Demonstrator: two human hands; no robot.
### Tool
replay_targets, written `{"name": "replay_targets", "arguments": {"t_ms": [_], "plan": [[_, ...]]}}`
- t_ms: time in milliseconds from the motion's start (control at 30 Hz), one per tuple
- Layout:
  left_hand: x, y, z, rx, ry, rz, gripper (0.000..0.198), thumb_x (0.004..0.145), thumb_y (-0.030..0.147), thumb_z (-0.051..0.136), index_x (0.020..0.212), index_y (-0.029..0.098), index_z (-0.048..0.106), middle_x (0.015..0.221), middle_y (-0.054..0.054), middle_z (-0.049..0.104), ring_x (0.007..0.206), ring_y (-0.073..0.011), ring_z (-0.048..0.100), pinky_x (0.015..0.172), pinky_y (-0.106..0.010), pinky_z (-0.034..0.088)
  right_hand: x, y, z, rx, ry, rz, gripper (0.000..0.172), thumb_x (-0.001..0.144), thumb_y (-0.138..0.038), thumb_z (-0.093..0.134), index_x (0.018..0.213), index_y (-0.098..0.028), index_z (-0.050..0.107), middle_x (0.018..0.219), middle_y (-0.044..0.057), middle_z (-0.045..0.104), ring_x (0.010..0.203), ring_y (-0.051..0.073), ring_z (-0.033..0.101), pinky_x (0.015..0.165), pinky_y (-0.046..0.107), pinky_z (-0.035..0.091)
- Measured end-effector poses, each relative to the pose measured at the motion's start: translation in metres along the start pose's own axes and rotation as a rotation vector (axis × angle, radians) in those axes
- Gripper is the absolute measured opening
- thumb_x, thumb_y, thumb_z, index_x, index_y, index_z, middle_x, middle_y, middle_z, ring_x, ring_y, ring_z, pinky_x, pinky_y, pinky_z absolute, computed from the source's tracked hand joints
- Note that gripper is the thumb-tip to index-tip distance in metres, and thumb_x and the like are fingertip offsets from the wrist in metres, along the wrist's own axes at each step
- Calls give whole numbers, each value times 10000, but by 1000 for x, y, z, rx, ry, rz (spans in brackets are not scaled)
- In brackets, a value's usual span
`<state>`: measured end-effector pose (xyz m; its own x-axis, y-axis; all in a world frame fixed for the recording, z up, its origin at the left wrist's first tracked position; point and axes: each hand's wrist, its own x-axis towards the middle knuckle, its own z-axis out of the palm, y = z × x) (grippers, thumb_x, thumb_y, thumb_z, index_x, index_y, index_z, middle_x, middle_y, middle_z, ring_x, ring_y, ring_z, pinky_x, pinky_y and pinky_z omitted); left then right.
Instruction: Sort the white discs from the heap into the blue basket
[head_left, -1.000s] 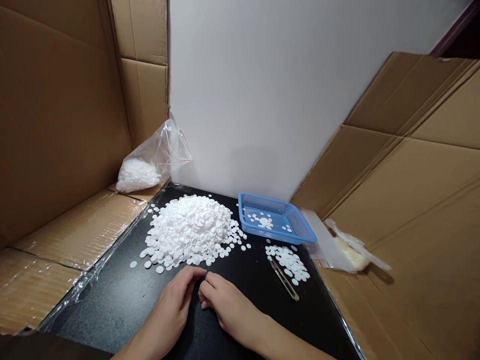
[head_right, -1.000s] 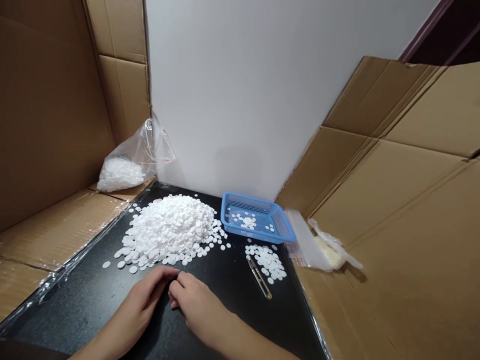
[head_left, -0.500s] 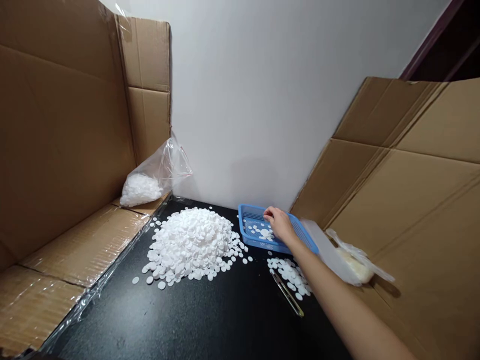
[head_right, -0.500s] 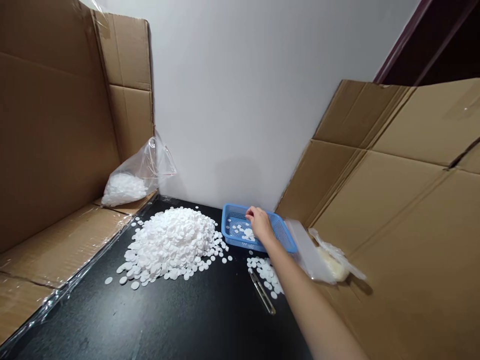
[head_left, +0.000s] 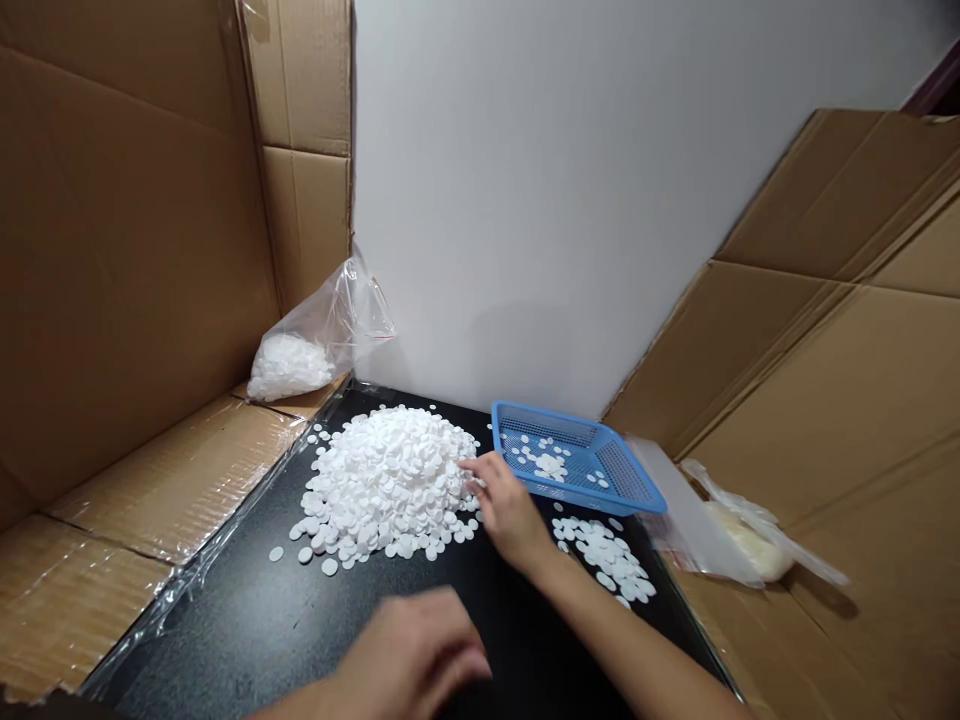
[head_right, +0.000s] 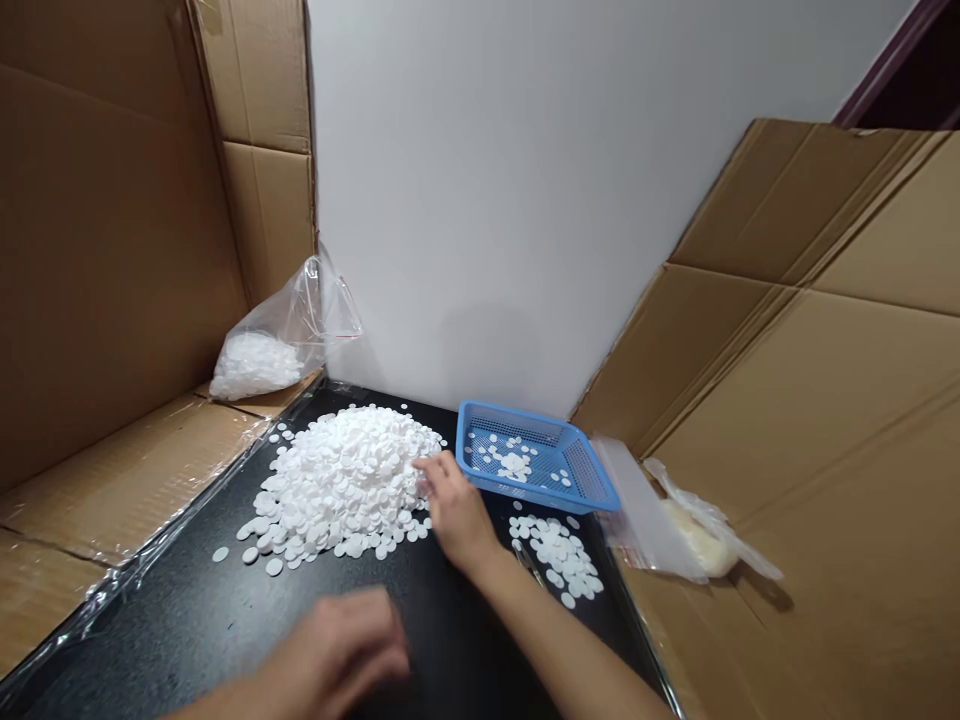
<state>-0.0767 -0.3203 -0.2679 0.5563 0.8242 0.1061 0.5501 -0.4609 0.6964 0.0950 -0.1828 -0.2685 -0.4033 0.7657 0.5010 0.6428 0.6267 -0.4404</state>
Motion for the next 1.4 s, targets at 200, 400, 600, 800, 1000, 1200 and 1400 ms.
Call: {"name": "replay_targets", "arguments": {"t_ms": [200, 400, 600, 800, 1000, 1200, 1400], "plan": [[9, -65, -34, 786, 482, -29, 676, 914, 363, 620, 1509, 154, 377, 1602, -209, 336, 1482, -392, 290, 1150, -552, 302, -20, -41, 38, -102, -223, -68, 626, 881, -177, 682, 1453, -234, 435, 1367, 190, 477, 827, 253, 712, 672, 430, 625], [-2, -74, -17, 913, 456, 77, 478, 977, 309, 516, 1434, 174, 474, 1516, -138, 500, 1405, -304, 431, 1121, -448, 339, -38, -38, 41, -17, -239, -149, 374, 906, -80, 596, 1256, -196, 541, 1140, 116, 557, 838, 241, 699, 674, 376, 628], [-15, -57, -19, 733, 357, 113, 254, 1009, 221, 468, 1210, 225, 623, 1321, -78, 657, 1207, -270, 578, 976, -419, 468, -66, -37, 20, 156, -300, -145, 329, 887, -51, 609, 1172, -210, 567, 1125, 98, 546, 838, 214, 674, 739, 346, 601], [-21, -57, -21, 519, 350, 3, 206, 919, 202, 636, 1118, 254, 628, 1246, -55, 645, 1133, -274, 582, 942, -412, 487, -77, -32, 8, 348, -305, 74, 473, 827, -23, 688, 1223, -222, 520, 1175, 79, 510, 665, 114, 582, 674, 269, 549], [-13, -57, -25, 508, 338, -59, 423, 751, 259, 856, 1084, 248, 595, 1209, -62, 610, 1102, -302, 554, 879, -415, 468, -74, -32, 5, 346, -239, 172, 276, 798, -80, 760, 904, -205, 538, 882, -15, 510, 601, 106, 478, 568, 229, 424], [8, -45, -19, 555, 295, -86, 246, 790, 213, 810, 919, 217, 600, 974, -36, 594, 900, -267, 533, 760, -397, 425, -74, -34, 8, 378, -164, 47, 132, 881, -106, 654, 956, -203, 604, 847, 3, 560, 664, 137, 506, 598, 232, 407], [7, -42, -20, 255, 321, -18, 146, 875, 91, 652, 932, 220, 615, 933, -21, 627, 877, -213, 586, 742, -318, 458, -73, -41, 5, 555, -182, 153, 36, 896, -174, 635, 919, -196, 651, 793, -10, 593, 607, 114, 504, 566, 218, 409]]}}
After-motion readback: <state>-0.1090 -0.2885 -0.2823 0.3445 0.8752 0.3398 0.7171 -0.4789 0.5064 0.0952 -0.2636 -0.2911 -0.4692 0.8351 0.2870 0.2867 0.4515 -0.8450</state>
